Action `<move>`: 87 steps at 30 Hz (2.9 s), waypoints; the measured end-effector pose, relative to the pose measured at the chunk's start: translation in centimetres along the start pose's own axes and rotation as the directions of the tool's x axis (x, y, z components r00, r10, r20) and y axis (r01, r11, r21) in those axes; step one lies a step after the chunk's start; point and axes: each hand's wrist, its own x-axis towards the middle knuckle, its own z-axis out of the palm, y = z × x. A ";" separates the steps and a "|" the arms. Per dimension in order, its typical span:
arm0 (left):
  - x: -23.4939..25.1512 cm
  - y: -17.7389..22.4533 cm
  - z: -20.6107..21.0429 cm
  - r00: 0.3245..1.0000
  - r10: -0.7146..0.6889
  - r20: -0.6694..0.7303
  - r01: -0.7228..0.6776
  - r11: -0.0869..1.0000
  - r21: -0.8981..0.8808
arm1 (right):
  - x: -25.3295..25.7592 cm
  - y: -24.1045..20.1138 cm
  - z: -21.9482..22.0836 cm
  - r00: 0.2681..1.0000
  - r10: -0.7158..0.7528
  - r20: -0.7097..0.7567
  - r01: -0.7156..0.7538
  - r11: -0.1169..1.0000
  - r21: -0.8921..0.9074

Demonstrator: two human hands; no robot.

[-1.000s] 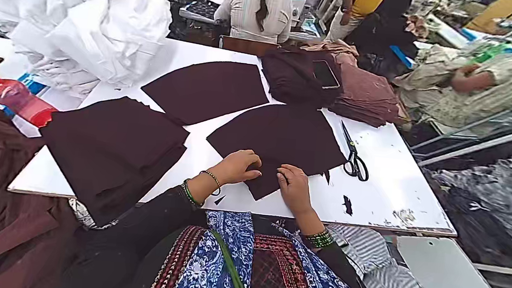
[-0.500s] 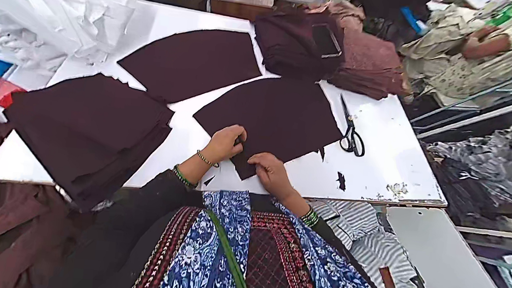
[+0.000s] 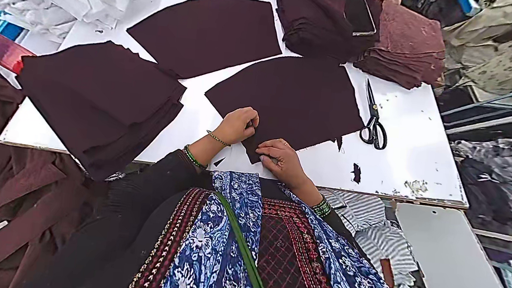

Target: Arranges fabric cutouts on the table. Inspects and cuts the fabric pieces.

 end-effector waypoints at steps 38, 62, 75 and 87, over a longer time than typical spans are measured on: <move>0.1 -0.1 -0.2 0.999 0.005 0.046 -0.005 1.000 -0.003 | 1.1 -0.1 -0.3 0.998 -0.041 0.037 0.041 0.999 0.004; -0.4 -0.5 -0.1 0.999 0.047 -0.002 -0.047 0.998 -0.051 | 1.1 -0.4 -0.6 0.993 -0.057 0.100 0.057 0.998 0.003; -3.9 0.0 2.0 0.939 0.319 -0.129 -0.314 0.948 0.060 | 0.7 0.2 -0.4 0.994 -0.022 -0.111 0.031 0.996 0.086; -3.6 0.1 1.2 0.954 0.293 -0.058 -0.294 0.956 -0.005 | 0.8 0.6 -0.4 0.994 -0.028 -0.110 0.051 0.976 0.211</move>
